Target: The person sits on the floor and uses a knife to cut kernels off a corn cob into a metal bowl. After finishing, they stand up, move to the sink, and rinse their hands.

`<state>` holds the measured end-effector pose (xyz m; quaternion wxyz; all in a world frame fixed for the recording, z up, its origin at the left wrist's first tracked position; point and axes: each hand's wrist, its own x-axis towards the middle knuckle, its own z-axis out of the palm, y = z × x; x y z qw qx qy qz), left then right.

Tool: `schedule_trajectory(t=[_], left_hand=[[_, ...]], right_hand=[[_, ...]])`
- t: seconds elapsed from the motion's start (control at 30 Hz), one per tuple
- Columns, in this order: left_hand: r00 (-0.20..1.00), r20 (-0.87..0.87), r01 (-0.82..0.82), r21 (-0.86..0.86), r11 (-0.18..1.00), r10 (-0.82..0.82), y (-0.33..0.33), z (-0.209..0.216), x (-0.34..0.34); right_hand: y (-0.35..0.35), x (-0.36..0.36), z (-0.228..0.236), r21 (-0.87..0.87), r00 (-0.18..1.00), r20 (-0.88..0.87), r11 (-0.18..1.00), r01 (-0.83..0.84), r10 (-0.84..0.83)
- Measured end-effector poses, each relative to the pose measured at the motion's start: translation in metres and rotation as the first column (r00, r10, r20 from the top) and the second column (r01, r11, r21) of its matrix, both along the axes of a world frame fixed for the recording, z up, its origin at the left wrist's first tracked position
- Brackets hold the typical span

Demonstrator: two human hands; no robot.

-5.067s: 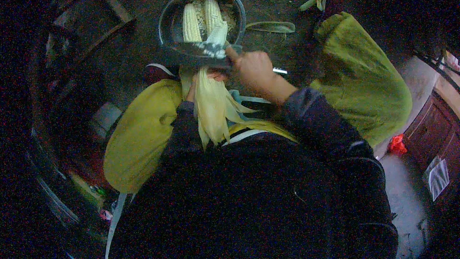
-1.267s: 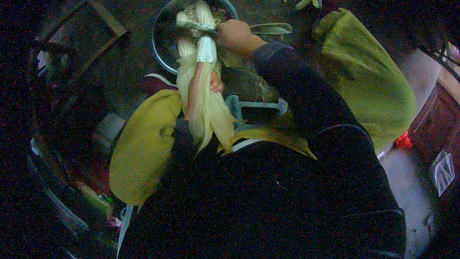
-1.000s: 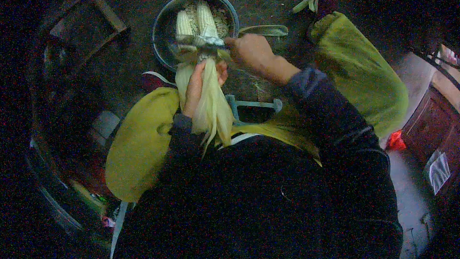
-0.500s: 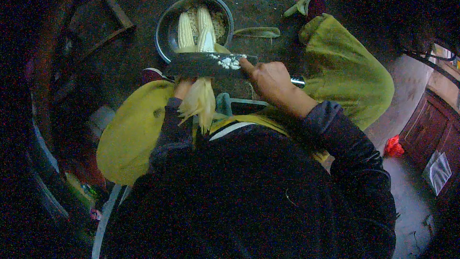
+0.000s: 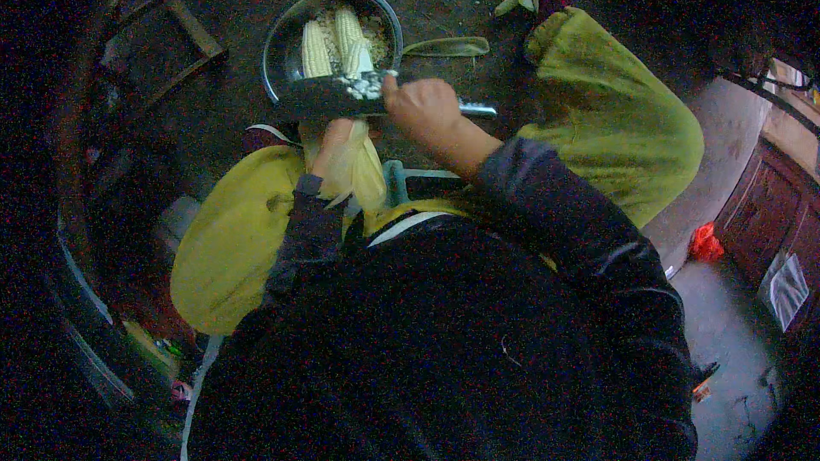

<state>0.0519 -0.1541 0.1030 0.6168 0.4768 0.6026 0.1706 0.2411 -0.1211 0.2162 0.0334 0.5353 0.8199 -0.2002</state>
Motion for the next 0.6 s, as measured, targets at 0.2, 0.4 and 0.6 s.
schedule_trajectory(t=[0.2,0.4,0.6], left_hand=[[0.577,0.505,-0.24,-0.647,0.724,0.643,0.011,0.014,0.006],[0.53,0.208,-0.482,-0.723,0.495,0.822,0.017,0.047,0.01],[0.53,0.442,-0.336,-0.674,0.658,0.723,-0.002,-0.012,-0.02]], right_hand=[[0.027,-0.008,-0.023,-0.081,0.996,-0.09,0.996,-0.029,0.022],[0.01,-0.007,-0.006,-0.153,0.994,-0.11,0.988,-0.01,-0.006],[-0.003,0.009,-0.006,-0.152,0.999,-0.031,0.988,-0.034,0.029]])
